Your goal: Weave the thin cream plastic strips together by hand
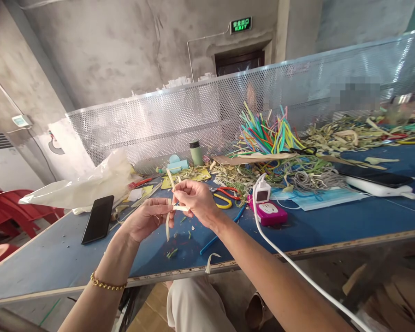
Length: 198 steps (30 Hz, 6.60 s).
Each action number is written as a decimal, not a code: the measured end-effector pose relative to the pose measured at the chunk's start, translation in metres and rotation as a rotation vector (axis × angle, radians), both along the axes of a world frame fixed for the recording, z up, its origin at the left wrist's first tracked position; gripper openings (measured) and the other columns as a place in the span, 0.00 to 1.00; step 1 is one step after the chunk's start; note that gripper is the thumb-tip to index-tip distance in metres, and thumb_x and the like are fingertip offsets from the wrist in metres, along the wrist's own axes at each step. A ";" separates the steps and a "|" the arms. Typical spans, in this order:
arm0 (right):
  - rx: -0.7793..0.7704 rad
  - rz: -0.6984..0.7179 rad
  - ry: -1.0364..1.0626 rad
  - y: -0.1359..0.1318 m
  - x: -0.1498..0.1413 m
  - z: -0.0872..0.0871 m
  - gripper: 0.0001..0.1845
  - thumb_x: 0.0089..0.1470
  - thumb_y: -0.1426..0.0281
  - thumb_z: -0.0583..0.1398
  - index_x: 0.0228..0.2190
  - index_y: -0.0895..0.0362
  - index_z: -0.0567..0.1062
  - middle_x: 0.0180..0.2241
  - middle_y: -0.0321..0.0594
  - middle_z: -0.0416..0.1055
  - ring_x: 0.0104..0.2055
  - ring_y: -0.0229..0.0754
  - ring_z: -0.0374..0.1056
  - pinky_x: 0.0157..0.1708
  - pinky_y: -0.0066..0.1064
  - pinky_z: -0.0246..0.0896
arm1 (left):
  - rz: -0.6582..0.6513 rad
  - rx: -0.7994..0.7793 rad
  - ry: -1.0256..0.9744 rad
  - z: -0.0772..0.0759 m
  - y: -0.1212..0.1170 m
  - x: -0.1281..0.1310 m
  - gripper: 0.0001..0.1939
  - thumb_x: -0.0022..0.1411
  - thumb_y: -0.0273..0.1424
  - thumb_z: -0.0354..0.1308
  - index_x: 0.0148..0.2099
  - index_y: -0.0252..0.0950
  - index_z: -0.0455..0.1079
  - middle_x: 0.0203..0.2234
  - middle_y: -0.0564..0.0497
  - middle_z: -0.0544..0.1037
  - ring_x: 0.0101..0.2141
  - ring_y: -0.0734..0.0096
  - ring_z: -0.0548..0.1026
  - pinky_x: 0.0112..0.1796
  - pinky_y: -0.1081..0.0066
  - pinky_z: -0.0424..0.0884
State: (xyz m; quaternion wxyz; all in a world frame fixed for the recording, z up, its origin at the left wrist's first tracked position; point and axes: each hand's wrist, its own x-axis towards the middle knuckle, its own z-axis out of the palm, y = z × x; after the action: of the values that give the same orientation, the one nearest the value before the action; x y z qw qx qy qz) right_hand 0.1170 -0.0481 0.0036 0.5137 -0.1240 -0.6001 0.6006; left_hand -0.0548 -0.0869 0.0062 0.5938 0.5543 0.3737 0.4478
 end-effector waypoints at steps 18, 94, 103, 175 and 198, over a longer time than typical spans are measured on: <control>0.111 -0.061 0.033 -0.001 0.002 0.002 0.03 0.50 0.75 0.58 0.26 0.58 0.71 0.22 0.33 0.72 0.12 0.28 0.57 0.09 0.21 0.53 | 0.000 0.007 0.021 -0.004 -0.001 -0.005 0.09 0.52 0.31 0.66 0.26 0.30 0.73 0.22 0.49 0.76 0.22 0.69 0.77 0.29 0.71 0.65; 0.375 -0.351 -0.635 0.010 0.004 -0.007 0.06 0.44 0.71 0.60 0.19 0.59 0.72 0.18 0.34 0.66 0.21 0.34 0.58 0.21 0.25 0.49 | 0.241 0.223 0.403 0.001 -0.014 -0.008 0.11 0.53 0.33 0.63 0.22 0.34 0.71 0.16 0.51 0.73 0.21 0.74 0.67 0.29 0.71 0.60; 0.462 -0.425 -0.585 0.008 0.003 -0.006 0.06 0.43 0.75 0.59 0.18 0.58 0.69 0.20 0.35 0.67 0.23 0.34 0.59 0.24 0.26 0.52 | 0.384 0.253 0.509 0.000 -0.014 -0.001 0.12 0.47 0.33 0.64 0.20 0.35 0.67 0.14 0.56 0.67 0.18 0.76 0.63 0.22 0.74 0.56; 0.567 -0.238 -0.697 0.004 0.002 -0.006 0.03 0.48 0.78 0.62 0.25 0.60 0.76 0.27 0.35 0.67 0.26 0.32 0.59 0.27 0.26 0.54 | 0.104 0.103 0.603 0.007 -0.008 0.010 0.10 0.40 0.28 0.57 0.18 0.36 0.57 0.16 0.61 0.52 0.21 0.81 0.47 0.24 0.71 0.41; 0.618 -0.863 -0.203 0.011 0.017 0.007 0.14 0.61 0.62 0.57 0.31 0.57 0.77 0.35 0.44 0.73 0.41 0.43 0.67 0.44 0.35 0.59 | 0.106 0.102 0.209 -0.003 -0.010 0.005 0.11 0.48 0.33 0.67 0.22 0.32 0.71 0.15 0.55 0.67 0.18 0.80 0.60 0.23 0.74 0.54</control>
State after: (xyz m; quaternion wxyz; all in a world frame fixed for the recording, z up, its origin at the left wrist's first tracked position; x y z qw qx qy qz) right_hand 0.1338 -0.0370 0.0108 0.6658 -0.2596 -0.6899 0.1153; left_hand -0.0493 -0.0969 0.0033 0.4983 0.6067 0.4390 0.4369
